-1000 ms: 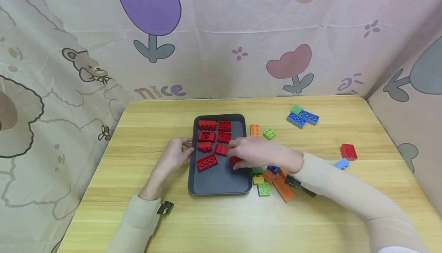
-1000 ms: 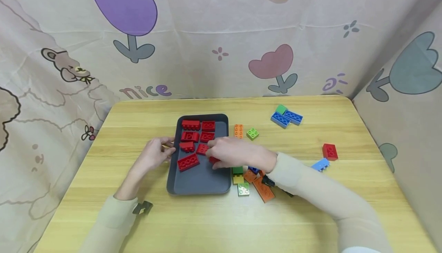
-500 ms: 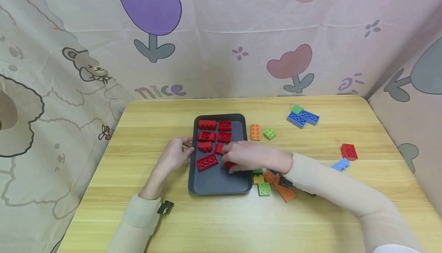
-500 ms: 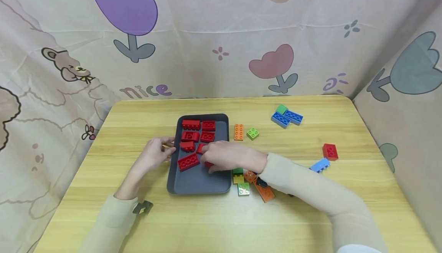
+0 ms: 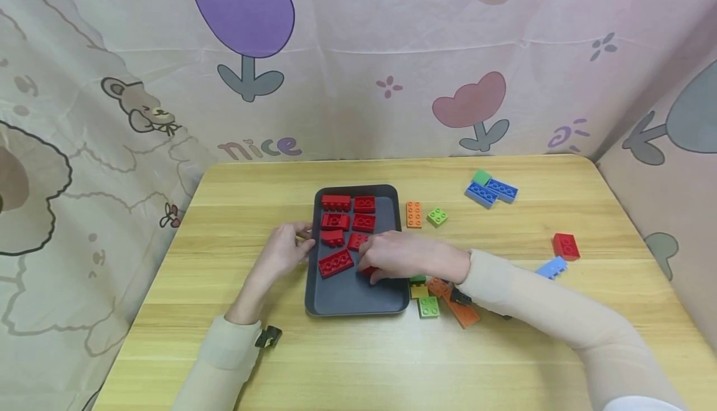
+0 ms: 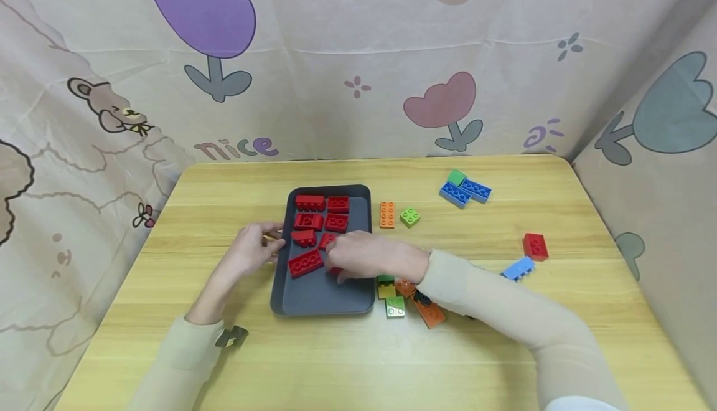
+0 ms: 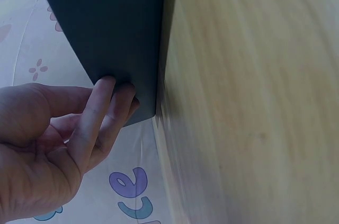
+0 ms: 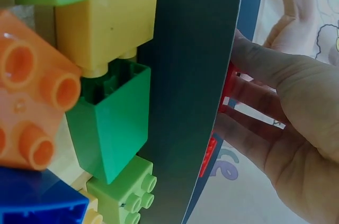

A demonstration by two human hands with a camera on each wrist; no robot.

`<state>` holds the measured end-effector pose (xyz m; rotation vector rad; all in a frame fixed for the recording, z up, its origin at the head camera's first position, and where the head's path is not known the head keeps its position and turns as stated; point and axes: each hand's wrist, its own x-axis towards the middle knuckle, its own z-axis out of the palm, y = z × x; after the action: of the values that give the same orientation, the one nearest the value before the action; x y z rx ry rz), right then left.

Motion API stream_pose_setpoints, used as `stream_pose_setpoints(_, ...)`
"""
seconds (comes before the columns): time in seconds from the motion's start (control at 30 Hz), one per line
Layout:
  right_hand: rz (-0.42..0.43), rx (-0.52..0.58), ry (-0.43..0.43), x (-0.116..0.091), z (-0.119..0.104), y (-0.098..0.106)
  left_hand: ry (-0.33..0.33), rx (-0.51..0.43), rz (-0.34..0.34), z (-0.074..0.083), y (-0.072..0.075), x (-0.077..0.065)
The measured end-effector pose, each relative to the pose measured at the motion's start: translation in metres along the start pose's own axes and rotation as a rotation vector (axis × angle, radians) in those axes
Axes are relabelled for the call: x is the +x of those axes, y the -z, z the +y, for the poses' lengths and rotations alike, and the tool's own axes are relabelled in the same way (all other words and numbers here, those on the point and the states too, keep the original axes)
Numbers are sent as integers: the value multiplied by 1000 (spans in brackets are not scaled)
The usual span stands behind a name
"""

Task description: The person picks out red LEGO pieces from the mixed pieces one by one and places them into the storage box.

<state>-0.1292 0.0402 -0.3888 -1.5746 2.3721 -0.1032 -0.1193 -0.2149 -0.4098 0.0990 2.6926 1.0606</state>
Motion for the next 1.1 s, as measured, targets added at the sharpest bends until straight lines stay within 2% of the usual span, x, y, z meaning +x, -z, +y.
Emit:
stream_pose_setpoints(0.37, 4, -53, 5, 4, 1, -5, 15, 0, -4, 1, 0, 1)
stream_pose_setpoints(0.6, 2, -58, -25, 5, 0, -6, 25, 8, -1, 3, 1, 1)
stream_pose_setpoints(1.1, 67, -122, -21, 3, 4, -7, 25, 5, -3, 1, 0, 1)
